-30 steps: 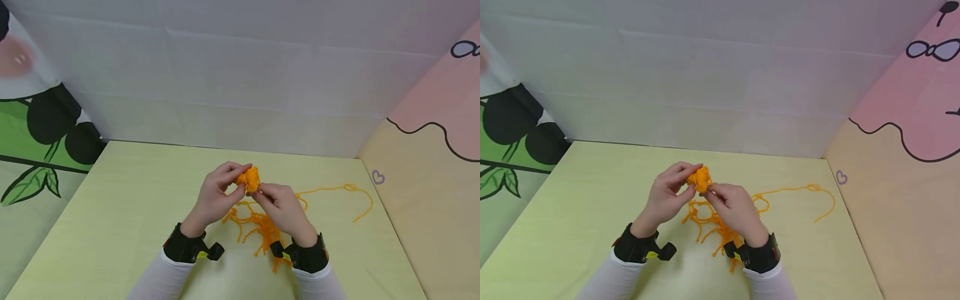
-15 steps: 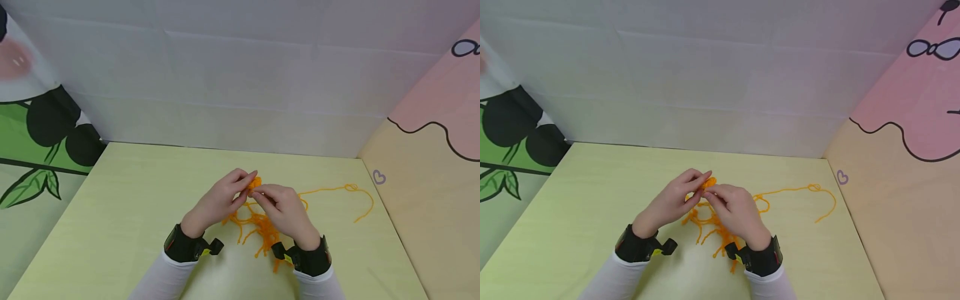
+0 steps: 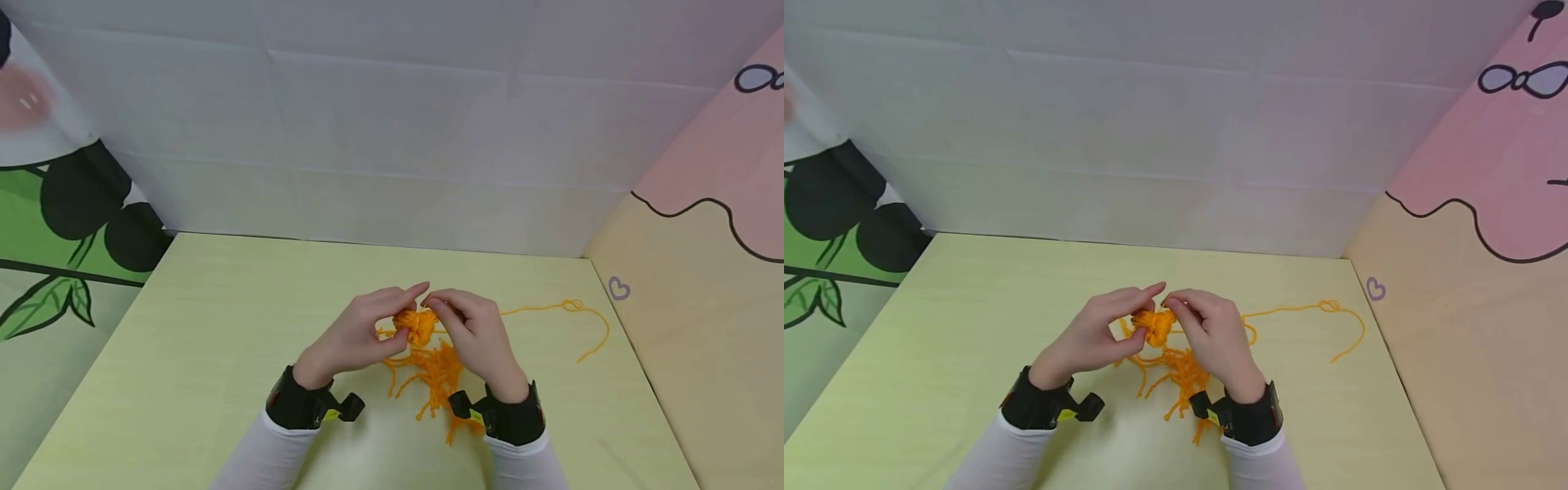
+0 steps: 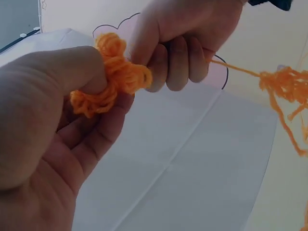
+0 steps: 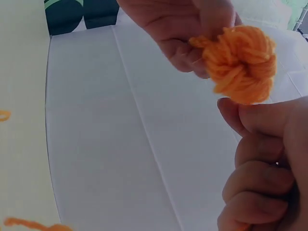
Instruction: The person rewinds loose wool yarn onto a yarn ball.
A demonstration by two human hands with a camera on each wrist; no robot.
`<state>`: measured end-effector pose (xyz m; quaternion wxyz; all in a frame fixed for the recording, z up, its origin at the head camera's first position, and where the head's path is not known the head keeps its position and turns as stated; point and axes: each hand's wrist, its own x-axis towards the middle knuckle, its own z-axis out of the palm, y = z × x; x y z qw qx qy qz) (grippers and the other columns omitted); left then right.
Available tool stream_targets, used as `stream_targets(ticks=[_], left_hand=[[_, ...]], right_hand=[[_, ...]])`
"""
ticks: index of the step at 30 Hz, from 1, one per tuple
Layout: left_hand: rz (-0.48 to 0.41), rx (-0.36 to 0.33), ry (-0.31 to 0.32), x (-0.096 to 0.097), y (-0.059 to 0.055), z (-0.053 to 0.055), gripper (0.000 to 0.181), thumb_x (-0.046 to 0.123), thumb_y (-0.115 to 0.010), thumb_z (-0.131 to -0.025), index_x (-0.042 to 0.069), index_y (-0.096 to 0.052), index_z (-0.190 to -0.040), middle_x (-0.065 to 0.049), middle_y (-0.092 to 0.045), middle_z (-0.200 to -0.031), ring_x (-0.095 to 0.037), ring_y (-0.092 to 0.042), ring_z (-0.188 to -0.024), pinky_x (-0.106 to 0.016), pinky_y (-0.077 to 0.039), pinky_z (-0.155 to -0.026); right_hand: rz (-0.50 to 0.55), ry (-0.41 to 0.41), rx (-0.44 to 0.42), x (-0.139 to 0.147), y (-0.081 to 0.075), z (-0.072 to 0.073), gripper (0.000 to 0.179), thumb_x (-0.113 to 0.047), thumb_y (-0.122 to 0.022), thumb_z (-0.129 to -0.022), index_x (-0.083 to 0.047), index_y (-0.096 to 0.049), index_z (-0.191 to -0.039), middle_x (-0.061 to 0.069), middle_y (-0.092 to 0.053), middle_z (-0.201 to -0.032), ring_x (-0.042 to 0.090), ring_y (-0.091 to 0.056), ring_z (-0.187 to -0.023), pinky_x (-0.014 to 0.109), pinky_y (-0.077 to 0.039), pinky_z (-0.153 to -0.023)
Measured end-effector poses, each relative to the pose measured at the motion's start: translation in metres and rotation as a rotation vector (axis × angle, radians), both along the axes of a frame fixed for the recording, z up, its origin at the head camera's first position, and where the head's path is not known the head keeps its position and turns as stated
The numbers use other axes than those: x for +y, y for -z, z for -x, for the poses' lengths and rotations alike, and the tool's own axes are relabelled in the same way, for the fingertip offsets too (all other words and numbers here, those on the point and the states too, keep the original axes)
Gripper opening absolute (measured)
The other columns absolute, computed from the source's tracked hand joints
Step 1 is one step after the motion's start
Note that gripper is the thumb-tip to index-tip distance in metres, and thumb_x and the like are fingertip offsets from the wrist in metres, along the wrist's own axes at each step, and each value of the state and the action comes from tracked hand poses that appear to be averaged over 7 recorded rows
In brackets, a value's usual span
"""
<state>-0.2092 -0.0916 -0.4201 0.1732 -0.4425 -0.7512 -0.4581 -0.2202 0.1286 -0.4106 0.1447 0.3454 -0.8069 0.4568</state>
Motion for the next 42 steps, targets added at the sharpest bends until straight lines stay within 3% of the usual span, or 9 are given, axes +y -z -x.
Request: stream_targets(ticks=[5, 9, 13, 16, 19, 23, 31, 37, 42], left_hand=[[-0.248, -0.09, -0.014, 0.003, -0.003, -0.003, 0.053, -0.017, -0.063, -0.08, -0.004, -0.059, -0.131, -0.01, -0.064, -0.103, -0.016, -0.055, -0.083, -0.024, -0.054, -0.068], [-0.385, -0.16, -0.163, 0.004, -0.002, -0.005, 0.044, -0.019, -0.063, -0.081, -0.007, -0.064, -0.123, -0.015, -0.063, -0.103, -0.022, -0.057, -0.084, -0.023, -0.055, -0.073], [-0.289, -0.117, -0.38, 0.003, 0.004, -0.006, 0.039, -0.008, -0.067, -0.085, 0.003, -0.068, -0.123, -0.006, -0.062, -0.099, -0.016, -0.057, -0.082, -0.028, -0.053, -0.066], [-0.151, -0.058, -0.426, 0.0, 0.012, -0.006, 0.039, -0.002, -0.068, -0.086, 0.005, -0.067, -0.125, -0.003, -0.06, -0.098, -0.013, -0.055, -0.081, -0.032, -0.053, -0.063], [-0.026, 0.001, -0.378, -0.003, 0.016, -0.006, 0.039, -0.001, -0.069, -0.087, 0.004, -0.066, -0.126, -0.003, -0.058, -0.099, -0.012, -0.053, -0.081, -0.03, -0.053, -0.063], [0.049, 0.028, -0.209, -0.004, 0.016, -0.007, 0.046, -0.003, -0.07, -0.085, 0.004, -0.063, -0.13, -0.001, -0.06, -0.102, -0.01, -0.051, -0.081, -0.022, -0.051, -0.063], [-0.005, -0.063, 0.045, 0.001, 0.001, -0.011, 0.065, -0.009, -0.065, -0.08, 0.0, -0.05, -0.142, 0.001, -0.063, -0.096, -0.008, -0.051, -0.083, -0.025, -0.05, -0.063], [-0.182, -0.146, 0.065, 0.002, -0.023, -0.018, 0.058, -0.019, -0.063, -0.078, -0.008, -0.054, -0.134, -0.008, -0.06, -0.093, -0.014, -0.052, -0.081, -0.027, -0.053, -0.063], [-0.319, -0.235, -0.039, 0.003, -0.037, -0.022, 0.047, -0.024, -0.06, -0.079, -0.013, -0.059, -0.125, -0.016, -0.062, -0.1, -0.018, -0.054, -0.08, -0.02, -0.054, -0.072]], right_hand=[[-0.024, -0.026, -0.079, -0.004, 0.003, 0.001, 0.015, -0.011, -0.06, -0.1, -0.014, -0.073, -0.107, -0.005, -0.052, -0.067, 0.011, -0.039, -0.052, 0.028, -0.038, -0.047], [-0.122, -0.101, -0.052, -0.012, 0.007, -0.003, 0.016, -0.021, -0.057, -0.102, -0.018, -0.073, -0.103, -0.007, -0.056, -0.071, 0.008, -0.042, -0.056, 0.028, -0.042, -0.052], [-0.199, -0.142, -0.03, -0.018, 0.01, -0.011, 0.021, -0.032, -0.055, -0.103, -0.022, -0.073, -0.101, -0.012, -0.06, -0.077, 0.002, -0.046, -0.062, 0.026, -0.048, -0.059], [-0.204, -0.134, -0.007, -0.018, 0.012, -0.017, 0.02, -0.032, -0.056, -0.102, -0.022, -0.073, -0.101, -0.013, -0.061, -0.079, 0.001, -0.047, -0.063, 0.025, -0.048, -0.059], [-0.162, -0.107, 0.041, -0.015, 0.011, -0.019, 0.015, -0.025, -0.06, -0.1, -0.02, -0.074, -0.102, -0.011, -0.063, -0.08, 0.001, -0.046, -0.061, 0.024, -0.047, -0.055], [-0.07, -0.051, 0.108, -0.008, 0.007, -0.015, 0.011, -0.013, -0.066, -0.095, -0.015, -0.074, -0.103, -0.006, -0.067, -0.081, 0.004, -0.045, -0.057, 0.025, -0.047, -0.051], [0.008, -0.011, 0.109, 0.0, 0.003, -0.006, 0.017, -0.006, -0.07, -0.091, -0.011, -0.075, -0.106, -0.004, -0.067, -0.08, 0.007, -0.042, -0.055, 0.026, -0.043, -0.048], [0.008, -0.014, 0.001, -0.002, 0.003, -0.003, 0.015, -0.005, -0.065, -0.095, -0.009, -0.073, -0.107, -0.003, -0.064, -0.075, 0.009, -0.04, -0.052, 0.027, -0.039, -0.046], [-0.028, -0.034, -0.079, -0.006, 0.004, 0.0, 0.013, -0.012, -0.062, -0.098, -0.017, -0.073, -0.104, -0.007, -0.05, -0.062, 0.01, -0.039, -0.049, 0.026, -0.036, -0.044]])
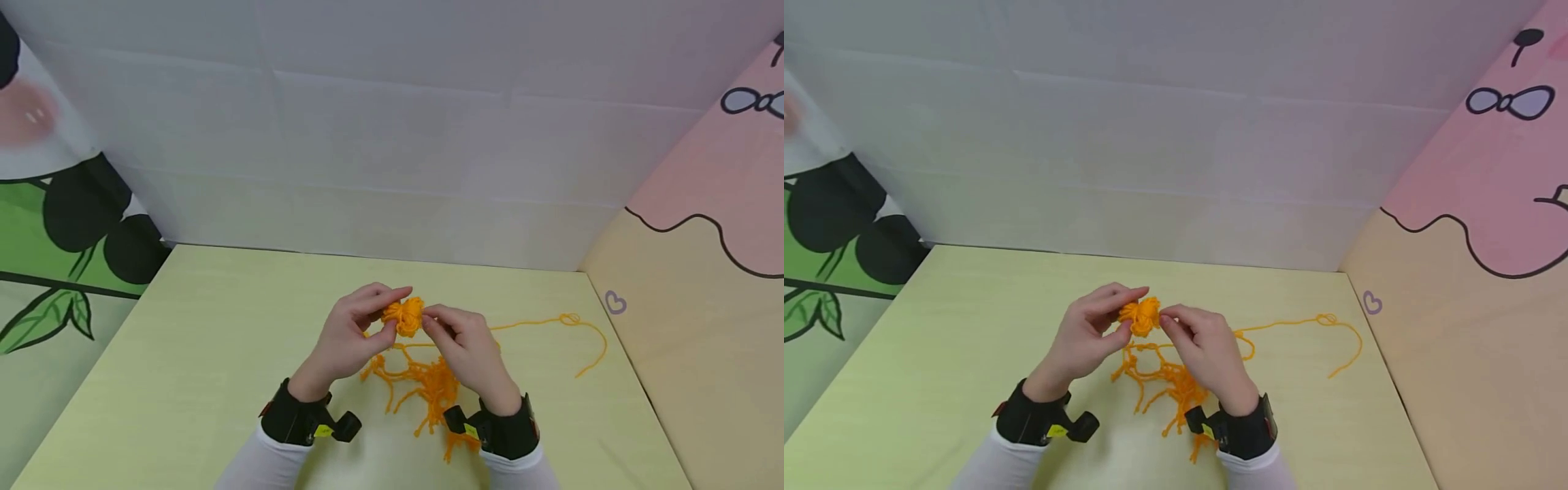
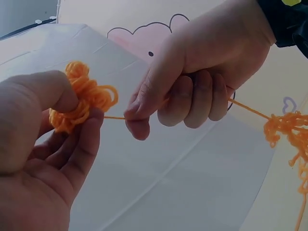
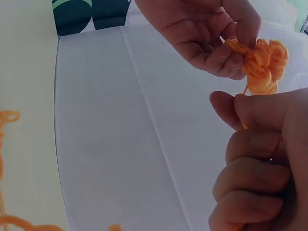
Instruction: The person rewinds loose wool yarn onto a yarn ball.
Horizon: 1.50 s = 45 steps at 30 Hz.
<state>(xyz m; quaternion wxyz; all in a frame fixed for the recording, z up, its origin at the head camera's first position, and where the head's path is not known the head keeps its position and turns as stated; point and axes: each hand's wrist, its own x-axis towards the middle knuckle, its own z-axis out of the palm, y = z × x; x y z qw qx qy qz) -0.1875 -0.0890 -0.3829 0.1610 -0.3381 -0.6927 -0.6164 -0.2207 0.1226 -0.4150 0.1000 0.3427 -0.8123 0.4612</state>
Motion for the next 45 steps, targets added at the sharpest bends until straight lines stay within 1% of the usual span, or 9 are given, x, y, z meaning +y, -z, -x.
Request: stream_targets(ticks=[4, 7, 10, 16, 23, 29, 34, 39, 45], left_hand=[[-0.065, -0.092, -0.096, 0.0, -0.002, -0.001, 0.042, -0.022, -0.059, -0.082, -0.014, -0.059, -0.124, -0.019, -0.061, -0.102, -0.023, -0.056, -0.085, -0.019, -0.054, -0.08], [-0.072, -0.115, -0.19, 0.001, 0.0, 0.001, 0.041, -0.019, -0.06, -0.085, -0.011, -0.06, -0.126, -0.019, -0.06, -0.102, -0.024, -0.058, -0.087, -0.019, -0.053, -0.082], [-0.034, -0.087, -0.294, 0.001, 0.006, 0.005, 0.041, -0.015, -0.063, -0.085, -0.008, -0.062, -0.126, -0.017, -0.061, -0.101, -0.022, -0.058, -0.085, -0.019, -0.053, -0.079], [0.172, 0.02, -0.419, -0.005, 0.037, 0.025, 0.042, -0.005, -0.069, -0.085, 0.005, -0.067, -0.126, -0.005, -0.061, -0.099, -0.014, -0.056, -0.08, -0.03, -0.053, -0.067], [0.408, 0.116, -0.336, -0.007, 0.048, 0.032, 0.039, 0.001, -0.068, -0.087, 0.005, -0.067, -0.126, -0.001, -0.057, -0.099, -0.011, -0.051, -0.079, -0.027, -0.05, -0.061], [0.482, 0.17, -0.218, -0.005, 0.049, 0.031, 0.045, -0.003, -0.069, -0.085, 0.006, -0.064, -0.129, 0.0, -0.059, -0.101, -0.01, -0.051, -0.08, -0.023, -0.05, -0.063], [0.488, 0.193, -0.096, -0.003, 0.044, 0.029, 0.069, -0.007, -0.066, -0.082, 0.012, -0.048, -0.146, 0.005, -0.056, -0.09, -0.007, -0.049, -0.078, -0.022, -0.048, -0.064], [0.471, 0.187, 0.007, -0.001, 0.04, 0.027, 0.073, -0.006, -0.064, -0.082, 0.011, -0.041, -0.15, 0.005, -0.055, -0.088, -0.006, -0.048, -0.081, -0.021, -0.048, -0.067], [0.326, 0.155, 0.022, 0.0, 0.034, 0.023, 0.068, -0.005, -0.062, -0.084, 0.01, -0.045, -0.148, 0.001, -0.057, -0.09, -0.008, -0.05, -0.083, -0.027, -0.05, -0.069]], right_hand=[[-0.075, -0.029, -0.024, -0.005, 0.001, -0.001, 0.014, -0.023, -0.058, -0.101, -0.023, -0.072, -0.103, -0.011, -0.051, -0.064, 0.007, -0.039, -0.049, 0.025, -0.038, -0.046], [-0.129, -0.054, -0.03, -0.008, 0.001, -0.004, 0.017, -0.029, -0.055, -0.103, -0.026, -0.072, -0.102, -0.013, -0.053, -0.067, 0.006, -0.038, -0.049, 0.024, -0.038, -0.047], [-0.168, -0.077, -0.021, -0.011, 0.001, -0.006, 0.016, -0.031, -0.055, -0.103, -0.028, -0.071, -0.1, -0.013, -0.049, -0.065, 0.005, -0.038, -0.05, 0.023, -0.036, -0.047], [-0.187, -0.092, 0.027, -0.01, 0.002, -0.008, 0.017, -0.033, -0.055, -0.103, -0.027, -0.071, -0.097, -0.014, -0.049, -0.066, 0.003, -0.04, -0.051, 0.023, -0.039, -0.048], [-0.115, -0.043, 0.094, -0.001, -0.005, -0.009, 0.016, -0.029, -0.057, -0.102, -0.025, -0.072, -0.097, -0.013, -0.048, -0.065, 0.003, -0.037, -0.05, 0.024, -0.038, -0.048], [-0.034, 0.008, 0.144, 0.007, -0.008, -0.006, 0.01, -0.018, -0.064, -0.098, -0.017, -0.073, -0.101, -0.011, -0.048, -0.063, 0.004, -0.036, -0.048, 0.024, -0.037, -0.045], [-0.005, 0.05, 0.168, 0.01, -0.008, -0.002, 0.011, -0.013, -0.065, -0.096, -0.015, -0.073, -0.103, -0.009, -0.053, -0.066, 0.005, -0.038, -0.051, 0.025, -0.039, -0.047], [0.023, 0.085, 0.135, 0.012, -0.006, 0.002, 0.011, -0.013, -0.064, -0.097, -0.016, -0.073, -0.103, -0.007, -0.048, -0.063, 0.007, -0.036, -0.05, 0.027, -0.035, -0.046], [0.005, 0.101, 0.022, 0.012, -0.002, 0.005, 0.013, -0.02, -0.06, -0.1, -0.019, -0.073, -0.104, -0.007, -0.047, -0.061, 0.01, -0.037, -0.049, 0.028, -0.035, -0.046]])
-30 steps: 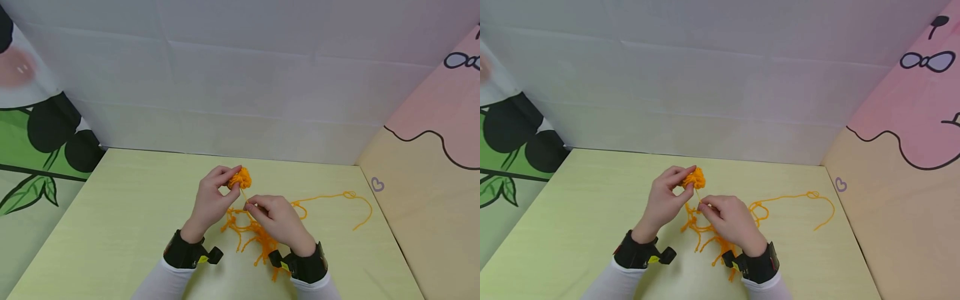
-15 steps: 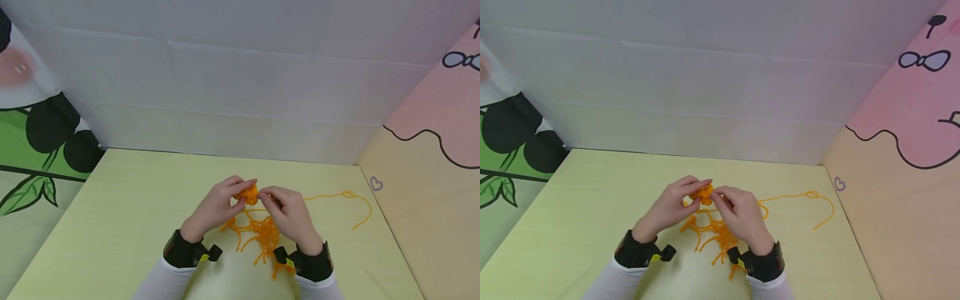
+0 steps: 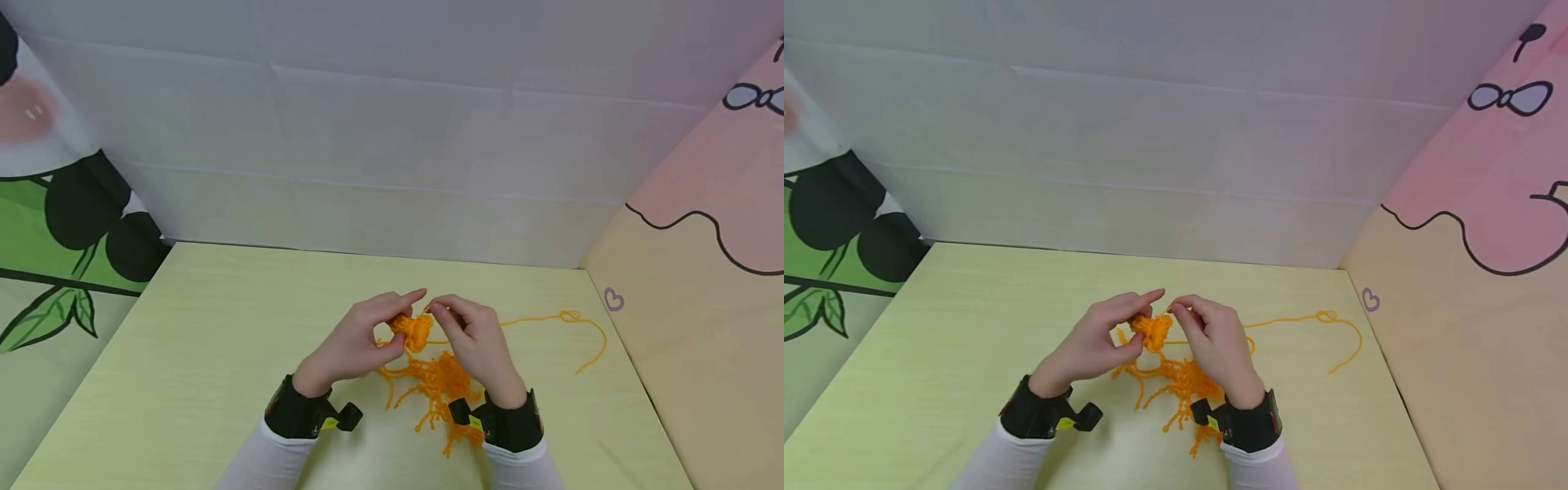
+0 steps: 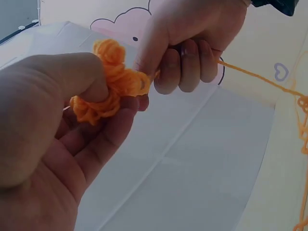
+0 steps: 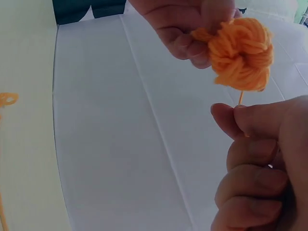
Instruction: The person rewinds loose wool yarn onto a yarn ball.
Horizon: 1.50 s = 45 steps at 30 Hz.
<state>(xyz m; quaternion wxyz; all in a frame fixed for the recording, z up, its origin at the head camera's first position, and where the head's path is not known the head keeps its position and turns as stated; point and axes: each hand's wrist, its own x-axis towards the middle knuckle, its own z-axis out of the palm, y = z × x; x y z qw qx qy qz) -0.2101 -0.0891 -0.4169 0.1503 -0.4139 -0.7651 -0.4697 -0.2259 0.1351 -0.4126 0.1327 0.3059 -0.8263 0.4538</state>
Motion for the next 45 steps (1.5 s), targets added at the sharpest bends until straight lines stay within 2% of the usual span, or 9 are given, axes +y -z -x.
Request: stream_targets(ticks=[5, 9, 13, 18, 22, 29, 33, 40, 45], left_hand=[[-0.16, -0.047, -0.058, 0.0, -0.011, -0.007, 0.059, -0.012, -0.063, -0.083, 0.002, -0.054, -0.139, -0.005, -0.06, -0.096, -0.012, -0.053, -0.081, -0.025, -0.054, -0.067], [-0.306, -0.156, -0.099, 0.003, -0.027, -0.016, 0.048, -0.019, -0.061, -0.083, -0.009, -0.058, -0.129, -0.015, -0.061, -0.1, -0.02, -0.055, -0.08, -0.02, -0.055, -0.072], [-0.382, -0.214, -0.2, 0.005, -0.031, -0.017, 0.04, -0.018, -0.061, -0.085, -0.013, -0.06, -0.125, -0.021, -0.061, -0.102, -0.024, -0.058, -0.084, -0.019, -0.054, -0.079], [-0.29, -0.134, -0.377, 0.003, -0.011, -0.004, 0.04, -0.009, -0.067, -0.087, 0.0, -0.065, -0.126, -0.01, -0.062, -0.101, -0.017, -0.059, -0.083, -0.024, -0.055, -0.073], [-0.171, -0.059, -0.428, 0.001, 0.003, 0.003, 0.04, -0.001, -0.069, -0.087, 0.007, -0.066, -0.126, -0.003, -0.061, -0.098, -0.011, -0.056, -0.079, -0.03, -0.055, -0.065], [-0.004, -0.036, -0.377, -0.001, 0.004, 0.005, 0.047, 0.0, -0.072, -0.084, 0.006, -0.062, -0.13, -0.001, -0.06, -0.095, -0.008, -0.055, -0.076, -0.029, -0.056, -0.066], [0.055, -0.059, -0.323, 0.001, 0.004, 0.004, 0.035, -0.001, -0.073, -0.081, 0.008, -0.061, -0.113, 0.001, -0.061, -0.094, -0.007, -0.055, -0.077, -0.027, -0.056, -0.068], [0.079, -0.027, -0.134, 0.004, -0.001, 0.001, 0.024, -0.003, -0.073, -0.079, 0.01, -0.062, -0.097, 0.002, -0.063, -0.093, -0.007, -0.057, -0.078, -0.025, -0.056, -0.068], [0.046, -0.036, -0.057, 0.009, -0.007, -0.004, 0.024, -0.008, -0.073, -0.075, 0.007, -0.063, -0.092, -0.002, -0.065, -0.088, -0.009, -0.06, -0.076, -0.028, -0.058, -0.067]], right_hand=[[-0.053, -0.055, -0.074, -0.003, 0.005, 0.0, 0.014, -0.024, -0.058, -0.102, -0.023, -0.071, -0.106, -0.008, -0.043, -0.058, 0.01, -0.036, -0.047, 0.026, -0.033, -0.044], [-0.105, -0.119, -0.066, -0.01, 0.007, -0.002, 0.016, -0.027, -0.055, -0.103, -0.023, -0.071, -0.105, -0.008, -0.044, -0.06, 0.009, -0.036, -0.048, 0.025, -0.034, -0.045], [-0.154, -0.171, -0.058, -0.017, 0.007, -0.005, 0.019, -0.031, -0.053, -0.104, -0.027, -0.071, -0.103, -0.012, -0.053, -0.067, 0.007, -0.037, -0.05, 0.025, -0.037, -0.048], [-0.192, -0.185, -0.027, -0.019, 0.005, -0.01, 0.018, -0.032, -0.054, -0.103, -0.027, -0.072, -0.101, -0.014, -0.051, -0.066, 0.003, -0.038, -0.051, 0.024, -0.038, -0.05], [-0.196, -0.17, -0.007, -0.017, 0.001, -0.013, 0.018, -0.031, -0.055, -0.103, -0.026, -0.072, -0.101, -0.015, -0.049, -0.065, 0.003, -0.039, -0.051, 0.024, -0.038, -0.049], [-0.146, -0.162, 0.034, -0.011, -0.006, -0.014, 0.019, -0.029, -0.056, -0.103, -0.022, -0.073, -0.1, -0.012, -0.051, -0.068, 0.004, -0.041, -0.054, 0.026, -0.04, -0.051], [-0.099, -0.129, 0.088, -0.007, -0.008, -0.012, 0.014, -0.024, -0.06, -0.1, -0.019, -0.073, -0.102, -0.012, -0.051, -0.067, 0.004, -0.038, -0.052, 0.025, -0.04, -0.049], [-0.036, -0.069, 0.153, -0.002, -0.009, -0.006, 0.01, -0.015, -0.066, -0.096, -0.016, -0.073, -0.103, -0.009, -0.062, -0.076, 0.006, -0.038, -0.052, 0.026, -0.039, -0.047], [-0.003, -0.05, 0.161, 0.001, -0.008, -0.003, 0.01, -0.013, -0.067, -0.095, -0.016, -0.074, -0.102, -0.006, -0.066, -0.079, 0.007, -0.038, -0.052, 0.027, -0.038, -0.047]])
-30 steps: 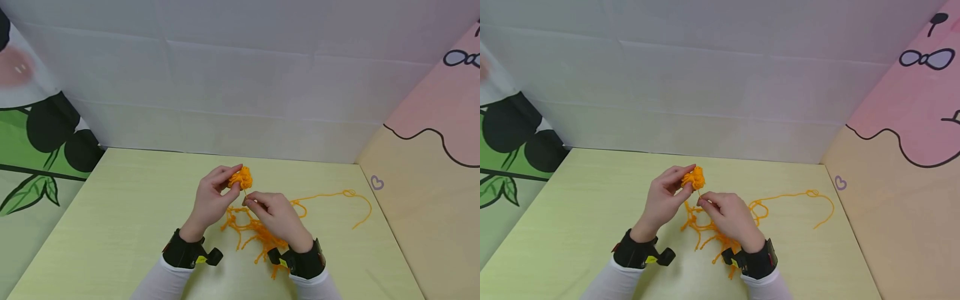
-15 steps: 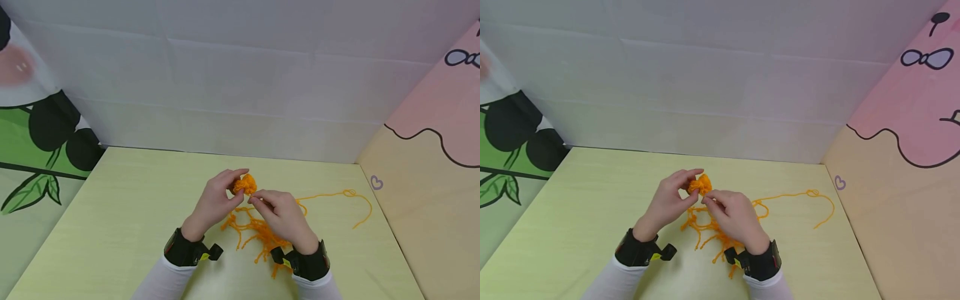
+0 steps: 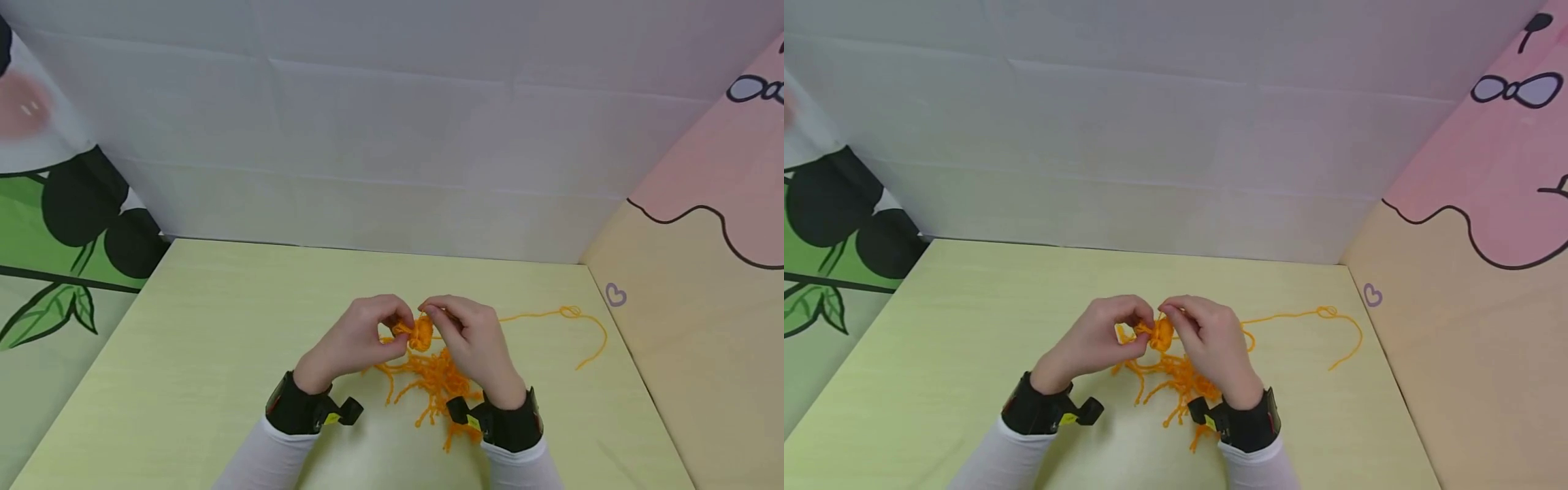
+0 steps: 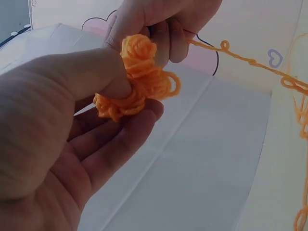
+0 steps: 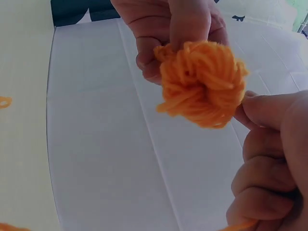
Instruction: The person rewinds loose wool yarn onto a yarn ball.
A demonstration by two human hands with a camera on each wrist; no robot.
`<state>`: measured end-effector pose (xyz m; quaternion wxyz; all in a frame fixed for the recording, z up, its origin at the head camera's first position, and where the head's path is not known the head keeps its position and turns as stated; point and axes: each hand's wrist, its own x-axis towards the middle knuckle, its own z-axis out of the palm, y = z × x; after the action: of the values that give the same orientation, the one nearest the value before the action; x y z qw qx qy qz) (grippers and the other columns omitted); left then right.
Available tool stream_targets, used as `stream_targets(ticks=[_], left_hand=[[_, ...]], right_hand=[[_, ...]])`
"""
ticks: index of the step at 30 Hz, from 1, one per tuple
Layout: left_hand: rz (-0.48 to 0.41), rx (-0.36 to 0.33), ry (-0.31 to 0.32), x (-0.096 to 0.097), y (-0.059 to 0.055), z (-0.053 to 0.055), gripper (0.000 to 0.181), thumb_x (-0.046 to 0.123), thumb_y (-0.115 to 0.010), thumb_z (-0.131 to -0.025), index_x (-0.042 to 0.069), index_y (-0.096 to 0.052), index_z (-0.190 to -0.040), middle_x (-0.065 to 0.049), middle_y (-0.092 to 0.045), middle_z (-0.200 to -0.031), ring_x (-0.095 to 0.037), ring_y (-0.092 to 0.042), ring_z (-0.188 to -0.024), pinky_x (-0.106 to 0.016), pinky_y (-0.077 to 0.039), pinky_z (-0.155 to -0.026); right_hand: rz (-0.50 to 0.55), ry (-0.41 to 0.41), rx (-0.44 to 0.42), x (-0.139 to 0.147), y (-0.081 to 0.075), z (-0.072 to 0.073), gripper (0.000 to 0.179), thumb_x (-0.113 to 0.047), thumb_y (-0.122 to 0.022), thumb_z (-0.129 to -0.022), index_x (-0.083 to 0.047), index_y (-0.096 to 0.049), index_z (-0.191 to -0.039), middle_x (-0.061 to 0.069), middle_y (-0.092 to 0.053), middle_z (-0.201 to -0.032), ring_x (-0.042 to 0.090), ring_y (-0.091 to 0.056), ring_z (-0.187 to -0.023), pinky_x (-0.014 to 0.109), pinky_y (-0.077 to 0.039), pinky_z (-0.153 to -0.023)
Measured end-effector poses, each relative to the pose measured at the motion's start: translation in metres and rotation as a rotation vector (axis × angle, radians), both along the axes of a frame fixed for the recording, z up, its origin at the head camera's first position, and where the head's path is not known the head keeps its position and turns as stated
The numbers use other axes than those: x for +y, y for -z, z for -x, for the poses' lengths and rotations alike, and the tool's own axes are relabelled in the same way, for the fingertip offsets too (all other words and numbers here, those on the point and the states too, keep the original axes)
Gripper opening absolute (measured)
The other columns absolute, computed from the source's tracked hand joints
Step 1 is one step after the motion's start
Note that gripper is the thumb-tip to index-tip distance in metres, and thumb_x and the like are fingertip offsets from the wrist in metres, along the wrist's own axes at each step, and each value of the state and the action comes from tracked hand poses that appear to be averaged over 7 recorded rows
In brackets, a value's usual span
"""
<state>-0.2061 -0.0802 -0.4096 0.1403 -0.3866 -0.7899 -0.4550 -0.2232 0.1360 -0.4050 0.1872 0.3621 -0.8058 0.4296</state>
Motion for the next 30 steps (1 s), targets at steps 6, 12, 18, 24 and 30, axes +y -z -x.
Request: stream_targets(ticks=[6, 12, 18, 24, 30], left_hand=[[-0.078, -0.068, 0.066, 0.0, 0.008, 0.002, 0.027, -0.004, -0.072, -0.078, 0.013, -0.061, -0.096, 0.003, -0.063, -0.091, -0.007, -0.059, -0.08, -0.028, -0.058, -0.072], [-0.238, -0.167, 0.03, 0.003, 0.003, 0.0, 0.042, -0.014, -0.067, -0.078, 0.005, -0.064, -0.116, -0.006, -0.067, -0.105, -0.014, -0.063, -0.086, -0.031, -0.059, -0.076], [-0.432, -0.234, -0.12, -0.001, 0.002, 0.002, 0.041, -0.018, -0.065, -0.081, -0.004, -0.066, -0.12, -0.016, -0.066, -0.108, -0.023, -0.064, -0.092, -0.028, -0.058, -0.081], [-0.409, -0.176, -0.363, -0.005, 0.005, 0.007, 0.033, -0.004, -0.07, -0.086, 0.008, -0.072, -0.117, -0.005, -0.067, -0.102, -0.015, -0.064, -0.087, -0.027, -0.058, -0.078], [-0.064, 0.027, -0.415, -0.008, 0.013, 0.013, 0.032, 0.0, -0.07, -0.084, 0.006, -0.073, -0.114, -0.001, -0.061, -0.094, -0.009, -0.056, -0.076, -0.029, -0.055, -0.062]], right_hand=[[0.015, 0.004, -0.049, 0.002, 0.006, 0.005, 0.011, -0.016, -0.066, -0.096, -0.017, -0.075, -0.102, -0.007, -0.061, -0.071, 0.008, -0.035, -0.05, 0.027, -0.036, -0.046], [-0.021, -0.026, -0.177, 0.001, 0.011, 0.006, 0.015, -0.011, -0.06, -0.099, -0.017, -0.073, -0.103, -0.006, -0.053, -0.064, 0.01, -0.035, -0.047, 0.027, -0.034, -0.044], [-0.142, -0.074, -0.191, -0.006, 0.014, 0.004, 0.013, -0.023, -0.058, -0.102, -0.024, -0.071, -0.1, -0.012, -0.052, -0.067, 0.008, -0.038, -0.051, 0.026, -0.037, -0.048], [-0.233, -0.098, -0.183, -0.012, 0.013, 0.0, 0.017, -0.033, -0.056, -0.102, -0.028, -0.072, -0.1, -0.018, -0.057, -0.074, 0.005, -0.041, -0.053, 0.026, -0.043, -0.053], [-0.211, -0.107, -0.141, -0.01, 0.007, -0.004, 0.019, -0.031, -0.057, -0.102, -0.023, -0.073, -0.1, -0.015, -0.056, -0.074, 0.005, -0.042, -0.055, 0.027, -0.043, -0.053]])
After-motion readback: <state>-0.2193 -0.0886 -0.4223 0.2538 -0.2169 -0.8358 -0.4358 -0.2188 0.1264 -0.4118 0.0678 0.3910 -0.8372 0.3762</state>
